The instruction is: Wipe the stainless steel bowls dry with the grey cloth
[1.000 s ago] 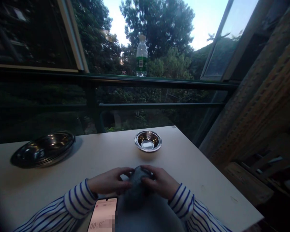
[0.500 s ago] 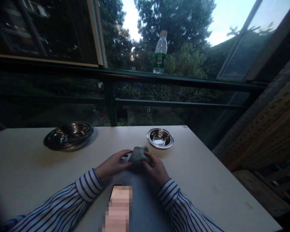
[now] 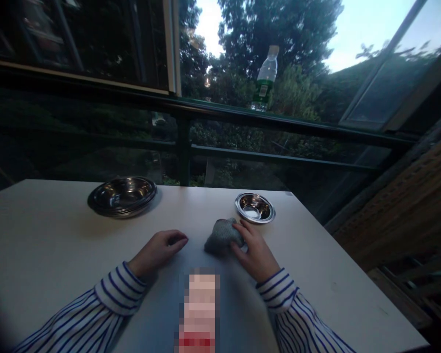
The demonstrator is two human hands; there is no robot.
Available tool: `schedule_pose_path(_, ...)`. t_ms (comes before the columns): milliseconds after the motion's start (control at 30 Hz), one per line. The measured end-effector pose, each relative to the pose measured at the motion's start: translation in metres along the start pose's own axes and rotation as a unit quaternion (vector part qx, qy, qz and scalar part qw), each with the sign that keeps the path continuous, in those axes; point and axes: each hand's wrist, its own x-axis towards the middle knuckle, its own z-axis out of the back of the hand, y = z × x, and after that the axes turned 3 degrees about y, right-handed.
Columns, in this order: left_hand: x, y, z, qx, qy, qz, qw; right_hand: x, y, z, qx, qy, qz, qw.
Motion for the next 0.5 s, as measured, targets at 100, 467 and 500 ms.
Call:
schedule_pose_path(100, -0.011, 0.006, 0.008, 0.002, -0.004, 0.009, 1.000, -0.001, 0.007, -0.001, -0.035, -0.012, 0.021, 0.999)
schedule_pose_path(467, -0.039, 0.027, 0.039, -0.027, -0.075, 0.034, 0.996, 0.023, 0.050, -0.003, -0.081, 0.059, 0.070, 0.992)
schedule_pose_path(500, -0.041, 0.029, 0.043, -0.032, -0.090, 0.038, 0.995, 0.027, 0.054, -0.005, -0.085, 0.061, 0.072, 0.992)
